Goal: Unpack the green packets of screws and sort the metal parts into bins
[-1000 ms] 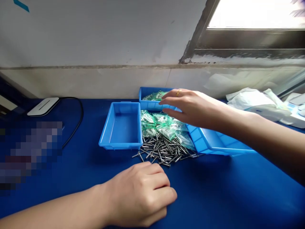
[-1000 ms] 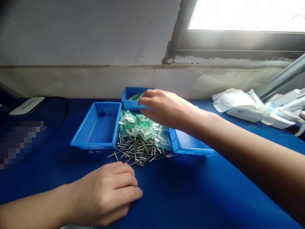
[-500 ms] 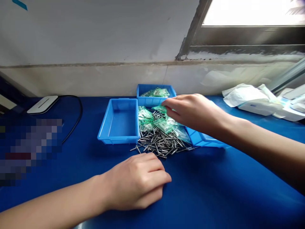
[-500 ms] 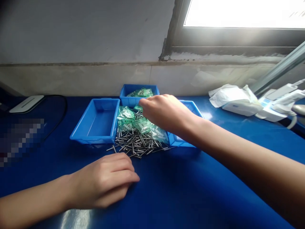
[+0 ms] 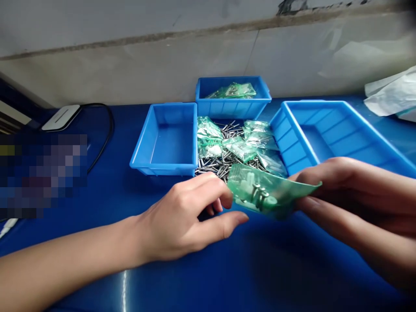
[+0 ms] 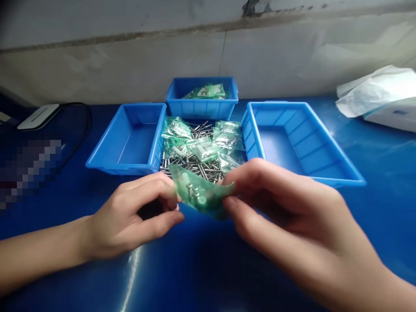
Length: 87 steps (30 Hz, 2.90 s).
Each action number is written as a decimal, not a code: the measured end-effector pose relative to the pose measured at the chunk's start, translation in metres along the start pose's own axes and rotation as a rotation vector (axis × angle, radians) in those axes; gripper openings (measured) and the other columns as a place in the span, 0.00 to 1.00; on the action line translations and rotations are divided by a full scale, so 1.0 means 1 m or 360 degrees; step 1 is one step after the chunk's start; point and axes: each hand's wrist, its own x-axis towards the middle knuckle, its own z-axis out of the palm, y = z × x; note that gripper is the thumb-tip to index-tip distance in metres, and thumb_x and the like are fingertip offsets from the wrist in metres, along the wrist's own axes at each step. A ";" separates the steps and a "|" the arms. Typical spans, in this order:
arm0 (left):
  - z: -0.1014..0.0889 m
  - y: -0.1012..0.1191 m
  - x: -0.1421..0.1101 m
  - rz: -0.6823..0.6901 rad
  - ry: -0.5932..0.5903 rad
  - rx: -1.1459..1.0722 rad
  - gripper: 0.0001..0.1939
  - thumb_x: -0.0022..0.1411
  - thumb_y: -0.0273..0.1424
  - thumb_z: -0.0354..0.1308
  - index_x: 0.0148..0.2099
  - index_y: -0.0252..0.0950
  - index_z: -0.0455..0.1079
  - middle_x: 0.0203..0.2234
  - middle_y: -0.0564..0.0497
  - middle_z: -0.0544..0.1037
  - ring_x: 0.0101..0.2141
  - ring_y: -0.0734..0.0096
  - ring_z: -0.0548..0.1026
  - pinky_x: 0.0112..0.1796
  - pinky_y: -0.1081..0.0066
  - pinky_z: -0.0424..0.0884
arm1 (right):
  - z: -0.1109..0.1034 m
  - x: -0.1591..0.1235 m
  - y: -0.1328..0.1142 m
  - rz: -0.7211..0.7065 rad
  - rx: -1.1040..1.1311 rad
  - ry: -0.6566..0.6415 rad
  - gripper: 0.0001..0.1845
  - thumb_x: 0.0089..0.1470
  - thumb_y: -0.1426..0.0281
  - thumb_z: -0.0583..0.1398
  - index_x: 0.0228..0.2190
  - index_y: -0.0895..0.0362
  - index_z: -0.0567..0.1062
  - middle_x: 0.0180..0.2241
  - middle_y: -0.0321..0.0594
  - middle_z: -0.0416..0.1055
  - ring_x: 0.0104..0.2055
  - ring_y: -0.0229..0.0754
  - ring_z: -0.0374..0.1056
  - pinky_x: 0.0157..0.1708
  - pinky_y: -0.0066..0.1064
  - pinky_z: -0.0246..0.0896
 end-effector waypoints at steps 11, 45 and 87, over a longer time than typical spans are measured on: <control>0.005 0.000 -0.009 0.0216 0.0101 0.0130 0.14 0.93 0.26 0.69 0.73 0.39 0.78 0.60 0.44 0.94 0.42 0.72 0.91 0.44 0.76 0.93 | 0.003 -0.002 -0.014 0.0216 0.0382 -0.0178 0.20 0.82 0.41 0.72 0.39 0.38 0.87 0.34 0.32 0.88 0.30 0.47 0.84 0.26 0.27 0.84; -0.006 0.002 -0.005 0.0333 -0.0183 0.0330 0.11 0.96 0.26 0.62 0.57 0.36 0.86 0.38 0.51 0.92 0.34 0.69 0.90 0.41 0.74 0.88 | -0.003 -0.042 0.026 -0.0083 -0.0386 -0.0464 0.38 0.80 0.41 0.71 0.83 0.28 0.75 0.68 0.40 0.93 0.56 0.63 0.97 0.49 0.41 0.98; -0.006 0.004 -0.002 0.0288 -0.0167 0.0271 0.16 0.95 0.23 0.58 0.53 0.35 0.86 0.36 0.51 0.90 0.32 0.71 0.83 0.38 0.75 0.82 | 0.014 -0.017 0.004 0.0035 -0.0178 -0.0290 0.32 0.74 0.37 0.77 0.67 0.40 0.91 0.47 0.45 0.96 0.55 0.68 0.95 0.45 0.47 0.96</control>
